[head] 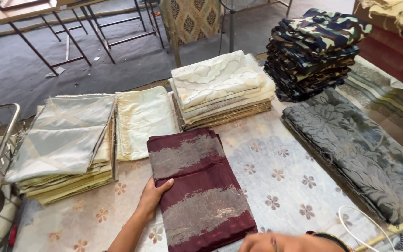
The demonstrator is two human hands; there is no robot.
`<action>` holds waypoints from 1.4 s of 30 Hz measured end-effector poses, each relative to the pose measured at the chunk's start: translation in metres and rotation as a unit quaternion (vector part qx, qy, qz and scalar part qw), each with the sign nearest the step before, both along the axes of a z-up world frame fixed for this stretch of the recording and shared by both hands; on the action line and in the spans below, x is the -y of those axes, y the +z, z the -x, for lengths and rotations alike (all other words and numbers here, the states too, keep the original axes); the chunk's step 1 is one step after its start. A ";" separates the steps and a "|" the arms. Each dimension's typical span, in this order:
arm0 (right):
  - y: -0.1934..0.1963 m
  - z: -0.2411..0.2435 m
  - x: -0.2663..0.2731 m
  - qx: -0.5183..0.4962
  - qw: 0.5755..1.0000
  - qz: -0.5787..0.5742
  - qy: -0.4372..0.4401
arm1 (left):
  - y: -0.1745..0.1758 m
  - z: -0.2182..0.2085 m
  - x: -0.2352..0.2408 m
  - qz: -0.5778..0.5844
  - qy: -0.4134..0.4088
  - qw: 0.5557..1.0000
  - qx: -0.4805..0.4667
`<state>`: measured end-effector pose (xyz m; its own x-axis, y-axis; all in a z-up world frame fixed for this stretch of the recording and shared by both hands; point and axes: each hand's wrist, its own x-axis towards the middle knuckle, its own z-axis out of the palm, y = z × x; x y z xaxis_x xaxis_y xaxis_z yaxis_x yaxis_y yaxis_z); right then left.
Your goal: The person folds fabric pieces one at a time on a work table. They smooth each piece flat, fold it over into a rectangle, and stack the folded pieces with other folded fabric piles, taking new unfolded pieces from a wire basket.
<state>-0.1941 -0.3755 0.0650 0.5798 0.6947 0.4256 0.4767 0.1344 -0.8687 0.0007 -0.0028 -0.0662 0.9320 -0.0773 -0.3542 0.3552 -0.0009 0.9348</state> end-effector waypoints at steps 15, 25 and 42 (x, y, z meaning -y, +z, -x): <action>-0.155 -0.199 -0.058 -0.360 0.843 0.014 -0.399 | -0.023 -0.013 0.002 0.110 0.033 0.991 -0.075; -0.119 -0.218 -0.066 -0.479 0.818 -0.142 -0.286 | -0.013 -0.006 0.012 0.140 0.070 0.987 -0.018; -0.168 -0.227 -0.013 -0.451 0.821 0.000 -0.352 | -0.010 0.001 0.013 0.186 0.052 0.981 -0.031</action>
